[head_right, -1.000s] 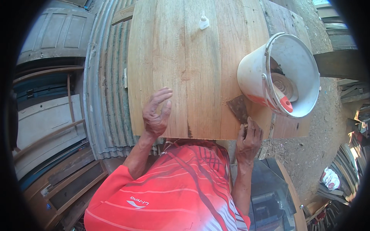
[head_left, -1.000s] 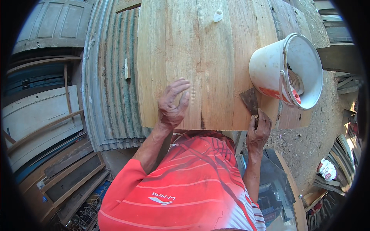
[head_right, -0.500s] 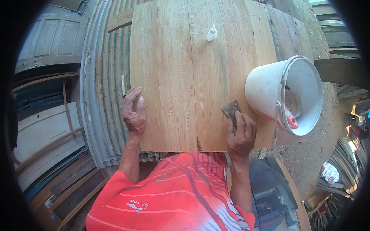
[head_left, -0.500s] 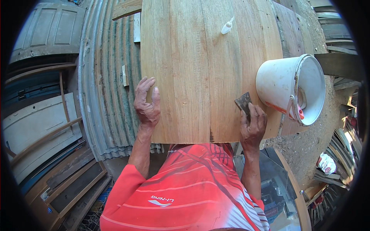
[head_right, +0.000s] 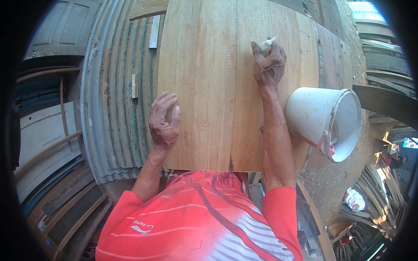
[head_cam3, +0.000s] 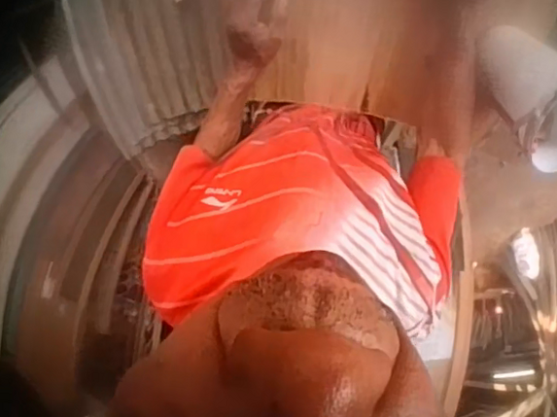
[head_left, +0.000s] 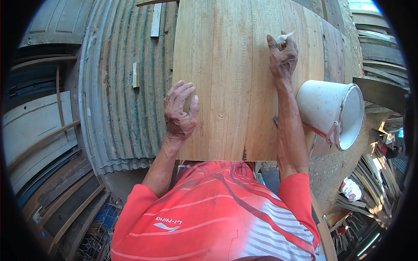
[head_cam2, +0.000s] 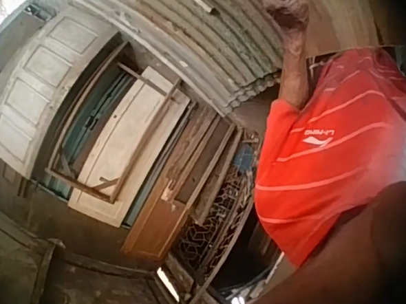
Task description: The person applies glue from a small tube onto a wooden board, then uses a scraper to spread it over the surface before handling small wooden pieces.
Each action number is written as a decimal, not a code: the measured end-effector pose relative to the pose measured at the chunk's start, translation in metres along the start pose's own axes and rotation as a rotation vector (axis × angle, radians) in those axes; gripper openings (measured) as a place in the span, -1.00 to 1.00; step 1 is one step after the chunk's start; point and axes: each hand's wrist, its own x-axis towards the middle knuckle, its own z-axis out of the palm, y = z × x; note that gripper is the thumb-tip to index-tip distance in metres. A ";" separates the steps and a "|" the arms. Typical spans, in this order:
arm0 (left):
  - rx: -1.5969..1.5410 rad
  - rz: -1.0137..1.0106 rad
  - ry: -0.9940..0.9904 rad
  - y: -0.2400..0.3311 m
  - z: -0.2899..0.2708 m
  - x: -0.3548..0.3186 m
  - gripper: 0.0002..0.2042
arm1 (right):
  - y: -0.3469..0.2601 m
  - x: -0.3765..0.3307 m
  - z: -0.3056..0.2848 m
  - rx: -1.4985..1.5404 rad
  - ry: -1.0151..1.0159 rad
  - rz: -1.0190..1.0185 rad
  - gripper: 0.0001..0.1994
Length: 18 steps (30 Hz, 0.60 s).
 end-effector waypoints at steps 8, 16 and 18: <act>0.052 -0.012 -0.024 0.004 -0.001 0.003 -0.76 | 0.004 -0.019 -0.008 0.249 -0.034 -0.057 -0.60; 0.087 -0.007 -0.033 0.005 0.001 0.002 -0.74 | -0.017 -0.069 -0.029 0.299 -0.116 0.094 -0.69; 0.094 0.000 -0.042 0.007 0.000 0.004 -0.76 | -0.019 -0.070 -0.030 0.297 -0.111 0.083 -0.73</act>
